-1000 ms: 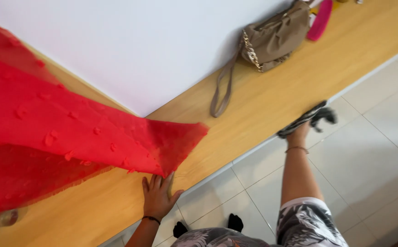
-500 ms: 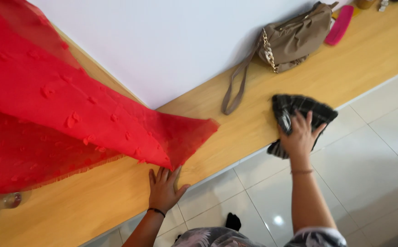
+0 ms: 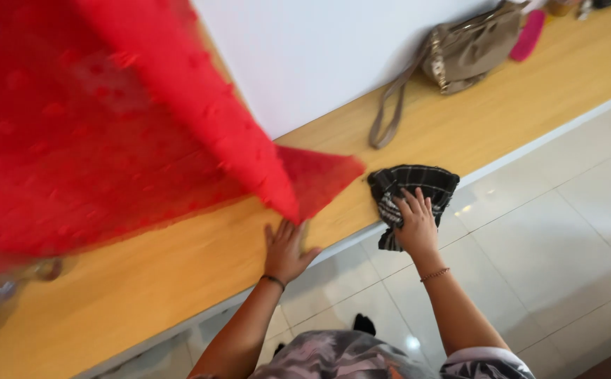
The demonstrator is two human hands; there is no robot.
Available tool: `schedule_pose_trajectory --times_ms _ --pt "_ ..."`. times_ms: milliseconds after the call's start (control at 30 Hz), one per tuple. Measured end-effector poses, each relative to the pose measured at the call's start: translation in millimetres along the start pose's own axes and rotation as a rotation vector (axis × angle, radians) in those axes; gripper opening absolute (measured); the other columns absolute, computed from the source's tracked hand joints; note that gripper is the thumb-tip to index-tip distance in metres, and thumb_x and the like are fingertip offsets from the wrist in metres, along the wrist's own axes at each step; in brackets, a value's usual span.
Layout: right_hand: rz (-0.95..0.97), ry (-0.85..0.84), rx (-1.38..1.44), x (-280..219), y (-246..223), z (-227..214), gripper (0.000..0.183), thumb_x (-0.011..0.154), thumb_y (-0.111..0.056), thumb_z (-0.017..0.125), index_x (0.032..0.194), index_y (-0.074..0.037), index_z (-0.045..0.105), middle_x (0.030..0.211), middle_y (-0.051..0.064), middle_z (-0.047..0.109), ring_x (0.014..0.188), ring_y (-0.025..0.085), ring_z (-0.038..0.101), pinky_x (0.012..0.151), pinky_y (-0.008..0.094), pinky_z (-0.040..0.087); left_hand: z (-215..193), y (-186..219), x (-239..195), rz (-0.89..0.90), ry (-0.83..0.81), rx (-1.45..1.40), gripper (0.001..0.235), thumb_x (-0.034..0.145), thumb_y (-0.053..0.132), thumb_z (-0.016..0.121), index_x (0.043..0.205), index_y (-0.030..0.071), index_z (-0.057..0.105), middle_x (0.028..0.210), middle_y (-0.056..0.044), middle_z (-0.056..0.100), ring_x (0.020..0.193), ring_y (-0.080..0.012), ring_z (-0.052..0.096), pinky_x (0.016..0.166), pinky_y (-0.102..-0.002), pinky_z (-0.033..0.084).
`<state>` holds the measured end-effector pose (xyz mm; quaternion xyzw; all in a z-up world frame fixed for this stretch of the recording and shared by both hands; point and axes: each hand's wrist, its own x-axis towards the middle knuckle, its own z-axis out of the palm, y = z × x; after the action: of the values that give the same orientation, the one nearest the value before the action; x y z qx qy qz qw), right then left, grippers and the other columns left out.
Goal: Dusting and cleaning the door frame and desk surfaces in a hotel room.
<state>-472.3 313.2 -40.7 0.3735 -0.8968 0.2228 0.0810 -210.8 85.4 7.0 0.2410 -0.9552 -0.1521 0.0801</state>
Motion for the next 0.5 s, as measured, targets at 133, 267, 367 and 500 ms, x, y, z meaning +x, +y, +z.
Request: schedule_pose_trajectory --times_ms 133,267,367,500 --pt "-0.099 -0.040 0.094 -52.1 -73.2 8.4 0.060 0.069 -0.006 0.078 0.127 -0.012 0.066 0.146 0.010 0.057 0.148 0.035 0.041 0.125 0.055 0.029 0.6 -52.9 -47.5 0.114 -0.008 -0.095 0.075 0.088 0.057 0.068 0.149 0.017 0.051 0.158 -0.014 0.042 0.150 -0.0309 0.032 0.121 -0.064 0.012" --pt "-0.170 -0.095 0.073 -73.9 -147.2 10.2 0.055 0.068 -0.008 0.079 0.122 -0.010 0.066 0.137 0.011 0.061 0.142 0.034 0.046 0.124 0.056 0.029 -24.1 -120.1 -108.2 0.119 0.093 -0.115 0.064 0.090 0.050 0.070 0.142 0.015 0.058 0.155 -0.014 0.050 0.148 -0.0301 0.039 0.121 -0.061 0.017" --pt "-0.254 -0.155 0.092 -98.3 -210.3 22.0 0.060 0.065 -0.010 0.080 0.122 -0.011 0.066 0.132 0.013 0.062 0.139 0.035 0.048 0.123 0.057 0.029 -51.5 -180.6 -160.7 -0.011 0.153 -0.067 0.060 0.091 0.049 0.073 0.137 0.012 0.063 0.149 -0.015 0.054 0.143 -0.0322 0.044 0.117 -0.059 0.024" --pt "-0.368 -0.256 0.157 -110.6 -313.5 36.9 0.072 0.065 -0.012 0.080 0.134 -0.016 0.061 0.130 0.012 0.062 0.138 0.034 0.048 0.122 0.057 0.028 -87.5 -262.9 -231.2 -0.185 0.274 -0.087 0.053 0.091 0.043 0.071 0.132 0.010 0.065 0.142 -0.014 0.060 0.136 -0.0308 0.052 0.115 -0.052 0.035"
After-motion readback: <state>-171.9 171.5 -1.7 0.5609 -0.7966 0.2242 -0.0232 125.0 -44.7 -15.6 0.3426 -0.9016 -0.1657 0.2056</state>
